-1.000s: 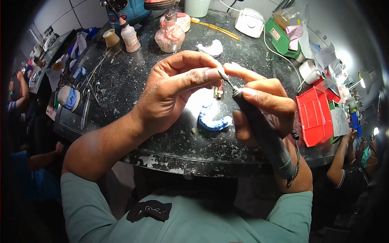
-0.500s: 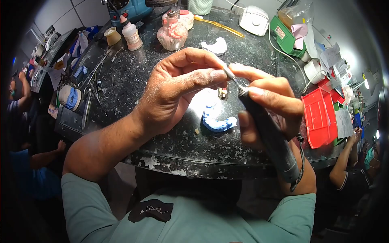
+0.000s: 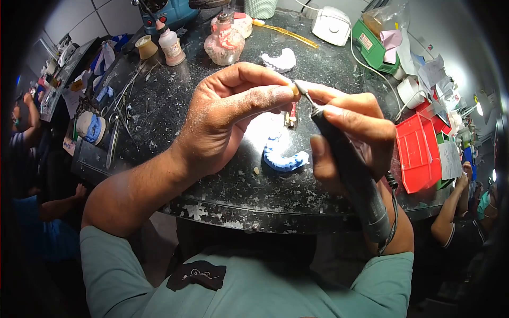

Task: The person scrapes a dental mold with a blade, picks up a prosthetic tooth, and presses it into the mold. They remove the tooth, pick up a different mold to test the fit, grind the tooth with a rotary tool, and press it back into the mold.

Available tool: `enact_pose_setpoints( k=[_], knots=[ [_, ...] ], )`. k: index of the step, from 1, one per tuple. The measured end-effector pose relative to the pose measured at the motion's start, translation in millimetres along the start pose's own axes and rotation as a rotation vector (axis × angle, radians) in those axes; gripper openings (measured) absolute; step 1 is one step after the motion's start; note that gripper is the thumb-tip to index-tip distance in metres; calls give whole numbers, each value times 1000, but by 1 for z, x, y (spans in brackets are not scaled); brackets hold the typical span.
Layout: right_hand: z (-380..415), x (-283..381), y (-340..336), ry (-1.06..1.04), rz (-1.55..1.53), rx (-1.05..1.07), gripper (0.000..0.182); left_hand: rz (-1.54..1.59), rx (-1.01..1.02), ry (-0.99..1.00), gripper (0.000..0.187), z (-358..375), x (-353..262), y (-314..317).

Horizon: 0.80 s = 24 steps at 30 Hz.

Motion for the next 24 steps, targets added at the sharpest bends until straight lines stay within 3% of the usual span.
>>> enact_pose_setpoints(
  k=[5,8,10,21,24],
  knots=[
    [1,-3,1,-23,-50,-18,37,-9,-21,-15,14,1,-1,1],
    [2,-2,2,13,81,1,37,-18,-28,-14,14,1,-1,1],
    [5,-6,3,21,-104,-48,38,-14,-18,-10,15,1,-1,0],
    [3,-3,1,67,-52,-60,41,-10,-21,14,15,1,0,0],
    [0,0,1,22,13,31,41,-4,-27,-11,15,1,-1,1]
  ],
)
Point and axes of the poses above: each hand's wrist, its own z-axis away from the middle knuckle, its own y-axis out of the palm, x = y × z, the point moved 3 cm from there along -z, towards the middle knuckle, and after that the axes turned 1 degree about -z, right-handed, at the moved point
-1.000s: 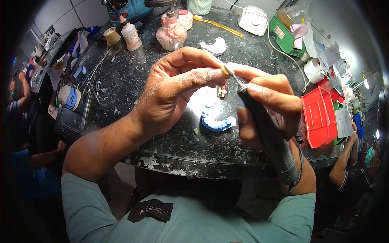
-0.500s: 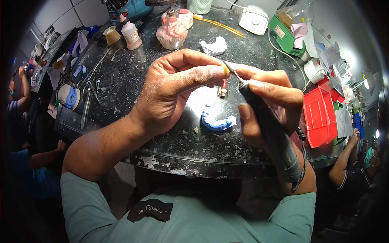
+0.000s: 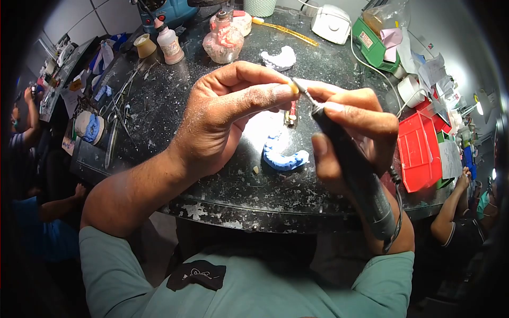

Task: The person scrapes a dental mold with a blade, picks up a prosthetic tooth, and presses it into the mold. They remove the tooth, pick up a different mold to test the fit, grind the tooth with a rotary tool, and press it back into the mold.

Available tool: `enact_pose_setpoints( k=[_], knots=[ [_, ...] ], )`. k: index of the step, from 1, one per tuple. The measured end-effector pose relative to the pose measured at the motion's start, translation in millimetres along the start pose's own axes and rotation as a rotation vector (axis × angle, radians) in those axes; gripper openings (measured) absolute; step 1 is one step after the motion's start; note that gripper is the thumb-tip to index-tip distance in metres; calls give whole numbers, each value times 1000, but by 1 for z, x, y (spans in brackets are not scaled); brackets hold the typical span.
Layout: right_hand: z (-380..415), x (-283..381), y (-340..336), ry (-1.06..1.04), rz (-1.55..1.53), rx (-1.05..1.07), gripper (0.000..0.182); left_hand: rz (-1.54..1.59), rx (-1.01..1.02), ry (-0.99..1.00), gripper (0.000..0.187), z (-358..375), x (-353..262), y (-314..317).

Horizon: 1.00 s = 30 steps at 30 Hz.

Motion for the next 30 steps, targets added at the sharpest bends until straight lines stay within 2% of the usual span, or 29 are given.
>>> enact_pose_setpoints(
  k=[2,5,21,23,30],
  knots=[
    [2,-2,1,58,-72,-100,40,7,-9,-3,15,0,1,-1],
    [1,-1,1,33,-40,-45,39,1,-28,-10,15,1,1,0],
    [1,-2,-1,88,-84,-75,43,-60,-35,7,15,1,-1,1],
    [-2,0,-2,83,-101,-20,41,-33,0,9,16,0,-1,-3],
    [1,-4,2,47,-142,-63,41,-59,10,65,16,0,-1,1]
  ],
)
Point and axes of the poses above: each hand's wrist, its own z-axis away from the middle knuckle, its own y-axis out of the palm, x = y × z, the point moved 3 cm from there along -z, towards the middle knuckle, and after that the axes turned 1 degree about -z, right-handed, at the moved point
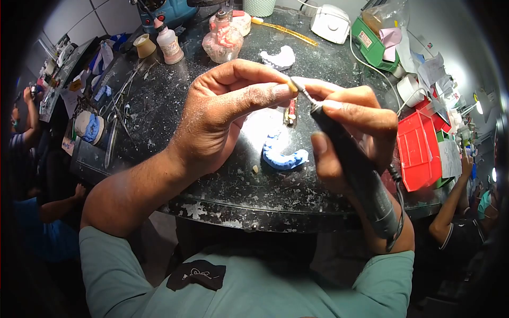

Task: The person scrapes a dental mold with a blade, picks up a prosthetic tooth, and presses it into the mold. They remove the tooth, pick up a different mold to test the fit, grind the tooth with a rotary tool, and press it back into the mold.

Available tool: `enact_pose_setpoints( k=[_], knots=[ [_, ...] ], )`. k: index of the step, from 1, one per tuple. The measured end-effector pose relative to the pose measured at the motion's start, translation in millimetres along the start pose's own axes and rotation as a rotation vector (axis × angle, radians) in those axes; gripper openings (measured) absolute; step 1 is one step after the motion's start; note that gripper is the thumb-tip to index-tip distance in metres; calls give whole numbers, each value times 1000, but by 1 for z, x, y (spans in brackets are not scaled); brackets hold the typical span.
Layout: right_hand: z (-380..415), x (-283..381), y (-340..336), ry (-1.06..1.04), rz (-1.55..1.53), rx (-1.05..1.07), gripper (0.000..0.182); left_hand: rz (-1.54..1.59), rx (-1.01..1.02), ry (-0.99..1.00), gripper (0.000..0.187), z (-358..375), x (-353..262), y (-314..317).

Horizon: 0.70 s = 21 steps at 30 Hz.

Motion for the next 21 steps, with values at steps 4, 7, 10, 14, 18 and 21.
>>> enact_pose_setpoints(
  k=[4,7,10,14,18,21],
  knots=[
    [-1,3,-5,36,36,74,39,8,20,6,15,0,1,-1],
    [1,0,1,36,25,66,39,19,15,12,15,0,0,0],
    [-1,1,0,0,9,-29,42,30,34,8,15,-1,2,0],
    [1,-1,1,-15,-19,-60,42,91,53,-15,15,-1,2,0],
    [-2,1,0,-50,10,0,42,136,67,-42,14,-1,4,0],
    [-1,0,0,-19,-22,-76,40,130,71,-53,13,-1,4,0]
  ],
)
Point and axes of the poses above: each hand's wrist, its own z-axis away from the middle knuckle, its own y-axis out of the palm, x = y × z, the point moved 3 cm from there along -z, towards the middle knuckle, and after that the axes turned 1 degree about -z, right-handed, at the moved point
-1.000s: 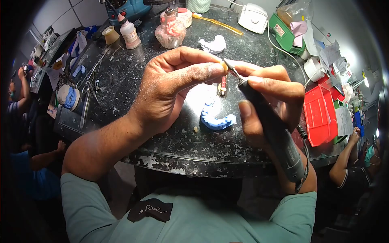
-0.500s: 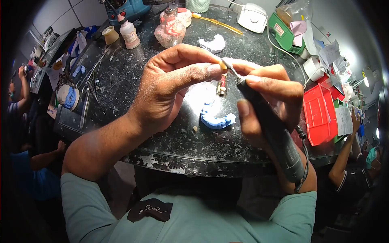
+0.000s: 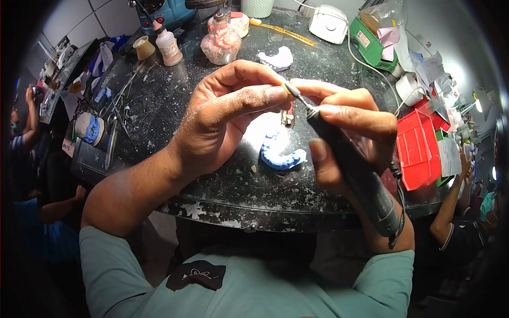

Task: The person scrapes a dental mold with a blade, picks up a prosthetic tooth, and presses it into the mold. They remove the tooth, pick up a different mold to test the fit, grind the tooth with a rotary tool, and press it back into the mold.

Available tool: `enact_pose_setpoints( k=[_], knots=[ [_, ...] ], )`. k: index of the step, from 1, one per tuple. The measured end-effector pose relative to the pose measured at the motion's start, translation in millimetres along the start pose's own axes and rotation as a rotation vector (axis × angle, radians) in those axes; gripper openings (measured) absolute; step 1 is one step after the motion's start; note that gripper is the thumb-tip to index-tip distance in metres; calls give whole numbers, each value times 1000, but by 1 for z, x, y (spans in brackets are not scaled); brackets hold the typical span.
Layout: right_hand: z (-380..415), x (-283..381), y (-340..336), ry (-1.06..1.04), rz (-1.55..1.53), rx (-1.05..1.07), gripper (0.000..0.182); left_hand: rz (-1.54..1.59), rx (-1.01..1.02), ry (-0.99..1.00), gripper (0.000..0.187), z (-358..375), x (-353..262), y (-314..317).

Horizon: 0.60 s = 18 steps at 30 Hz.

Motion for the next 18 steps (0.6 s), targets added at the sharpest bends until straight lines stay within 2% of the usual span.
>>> enact_pose_setpoints(
  k=[2,5,8,11,15,18],
  knots=[
    [-2,2,-1,-47,67,94,40,14,-5,-2,13,0,-1,1],
    [-1,2,2,-32,72,18,41,18,-3,-3,13,0,-1,0],
    [-2,1,-1,-69,32,99,42,26,3,3,14,0,-1,0],
    [-1,5,-1,9,103,49,42,33,15,0,14,0,-1,-1],
    [-3,5,-2,-36,30,103,43,16,12,2,15,1,-2,0],
    [-3,4,1,-15,49,31,41,-15,0,4,14,1,-2,-1]
  ],
)
Point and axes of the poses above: each hand's wrist, its own z-axis away from the middle knuckle, its own y-axis out of the palm, x = y × z, the point moved 3 cm from there along -z, towards the middle knuckle, and after that the axes turned 1 degree about -z, right-handed, at the moved point
